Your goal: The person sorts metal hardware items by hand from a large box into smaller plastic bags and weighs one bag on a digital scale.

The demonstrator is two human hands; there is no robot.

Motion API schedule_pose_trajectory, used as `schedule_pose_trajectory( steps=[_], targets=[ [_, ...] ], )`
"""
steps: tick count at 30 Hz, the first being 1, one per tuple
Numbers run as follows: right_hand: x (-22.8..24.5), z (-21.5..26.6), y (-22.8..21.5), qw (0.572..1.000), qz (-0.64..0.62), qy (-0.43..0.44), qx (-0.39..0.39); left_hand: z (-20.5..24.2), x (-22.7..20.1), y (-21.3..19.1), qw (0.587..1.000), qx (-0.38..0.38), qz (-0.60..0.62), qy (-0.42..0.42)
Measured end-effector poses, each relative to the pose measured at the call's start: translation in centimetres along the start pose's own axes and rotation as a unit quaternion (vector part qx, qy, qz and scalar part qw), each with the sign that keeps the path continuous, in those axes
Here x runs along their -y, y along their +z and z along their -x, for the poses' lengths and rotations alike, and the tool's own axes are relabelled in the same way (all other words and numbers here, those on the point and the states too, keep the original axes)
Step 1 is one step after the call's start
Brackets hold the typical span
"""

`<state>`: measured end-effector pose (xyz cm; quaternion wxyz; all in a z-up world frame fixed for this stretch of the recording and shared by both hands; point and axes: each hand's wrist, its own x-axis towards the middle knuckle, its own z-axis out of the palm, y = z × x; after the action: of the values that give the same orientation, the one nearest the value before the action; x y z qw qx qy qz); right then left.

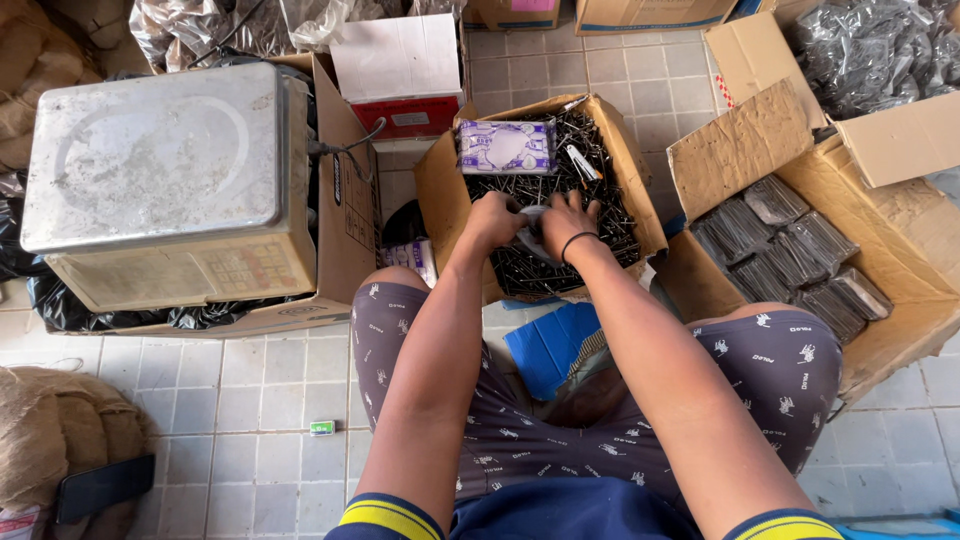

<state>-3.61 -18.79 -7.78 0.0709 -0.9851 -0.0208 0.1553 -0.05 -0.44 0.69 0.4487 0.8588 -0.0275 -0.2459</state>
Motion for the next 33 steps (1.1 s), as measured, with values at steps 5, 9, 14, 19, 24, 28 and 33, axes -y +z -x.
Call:
schedule_pose_trajectory(
  steps=[5,9,14,19,24,28,33],
  targets=[
    [1.4,0.5,-1.8,1.0,-0.019,-0.012,0.021,3.6,-2.8,-1.6,1.0,-0.003,-0.026,-0.005],
    [1.6,2.5,-6.4,0.997,-0.033,0.011,0.063,2.7,-2.8,-1.6,0.999,0.0,-0.027,0.019],
    [1.5,4.7,-11.5,0.993,-0.096,-0.006,0.068,3.0,-3.1,-0.7,0.995,0.039,-0.088,0.04],
    [0.8,7.9,-17.6,0.981,-0.183,-0.013,0.06,0.9,-1.0,0.2,0.99,0.001,-0.131,0.043],
    [-5.8,4.9,-15.4,0.959,-0.258,0.098,-0.067,3.1,-3.6,-0.2,0.975,-0.042,-0.217,0.029],
    [-7.2,3.3,-10.4,0.969,-0.184,0.158,-0.039,2.1,-6.0,1.3,0.964,-0.053,-0.251,0.07],
    [-8.3,3.0,-1.6,0.984,-0.084,0.156,0.024,1.7,-6.8,3.4,0.958,-0.113,-0.072,0.253]
  ],
)
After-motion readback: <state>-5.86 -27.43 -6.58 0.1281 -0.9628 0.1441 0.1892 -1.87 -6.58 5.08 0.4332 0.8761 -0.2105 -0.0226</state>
